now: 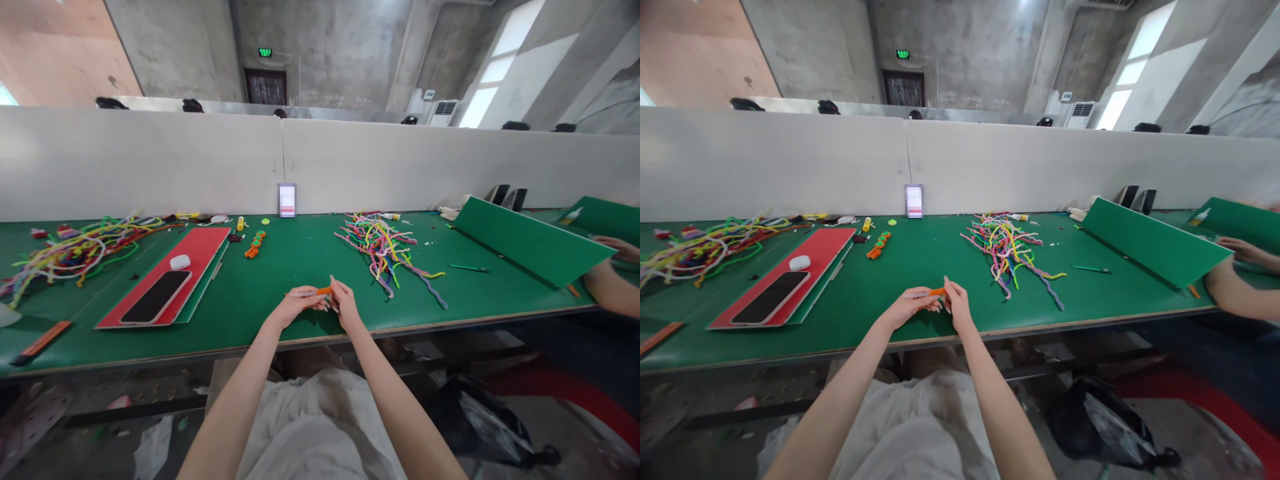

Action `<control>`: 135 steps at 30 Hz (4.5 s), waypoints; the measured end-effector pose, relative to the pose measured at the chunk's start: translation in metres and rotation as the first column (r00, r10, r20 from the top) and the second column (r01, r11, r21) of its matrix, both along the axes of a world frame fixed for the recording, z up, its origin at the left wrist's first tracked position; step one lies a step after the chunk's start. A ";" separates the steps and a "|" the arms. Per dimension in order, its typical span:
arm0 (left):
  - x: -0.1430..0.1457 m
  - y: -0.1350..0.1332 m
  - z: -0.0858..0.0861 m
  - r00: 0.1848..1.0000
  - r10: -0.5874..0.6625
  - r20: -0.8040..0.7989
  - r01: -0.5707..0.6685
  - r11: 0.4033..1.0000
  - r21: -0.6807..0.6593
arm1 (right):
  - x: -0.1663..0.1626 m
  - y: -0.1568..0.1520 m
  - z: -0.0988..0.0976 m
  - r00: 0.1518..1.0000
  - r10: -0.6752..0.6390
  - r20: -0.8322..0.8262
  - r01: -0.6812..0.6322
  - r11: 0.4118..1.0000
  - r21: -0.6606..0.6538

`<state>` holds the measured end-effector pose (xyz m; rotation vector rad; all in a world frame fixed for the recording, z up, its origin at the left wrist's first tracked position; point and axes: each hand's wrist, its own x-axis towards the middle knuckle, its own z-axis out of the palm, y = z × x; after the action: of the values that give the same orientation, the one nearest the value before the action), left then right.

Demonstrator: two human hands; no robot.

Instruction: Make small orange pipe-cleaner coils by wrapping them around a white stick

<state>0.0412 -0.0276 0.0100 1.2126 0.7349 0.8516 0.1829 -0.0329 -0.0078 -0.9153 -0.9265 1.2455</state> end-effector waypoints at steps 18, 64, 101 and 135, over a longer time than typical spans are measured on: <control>0.002 -0.003 0.006 1.000 -0.012 -0.016 0.013 0.998 0.055 | -0.003 0.000 -0.001 1.000 0.021 0.001 -0.021 0.999 0.025; 0.002 -0.003 0.006 0.999 0.034 0.013 -0.035 0.999 0.036 | 0.000 0.002 -0.002 0.994 -0.092 0.051 0.088 0.994 0.071; -0.001 -0.003 0.005 1.000 0.009 -0.016 -0.007 0.996 0.092 | 0.000 0.001 -0.002 0.998 -0.069 0.014 0.069 0.997 0.030; -0.002 0.008 0.000 0.973 0.227 -0.034 -0.224 0.971 0.082 | -0.004 0.000 -0.001 0.972 -0.033 0.233 0.010 0.995 0.099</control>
<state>0.0392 -0.0194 0.0097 1.2344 0.8940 1.0517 0.1788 -0.0327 -0.0090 -1.0066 -1.1513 1.0788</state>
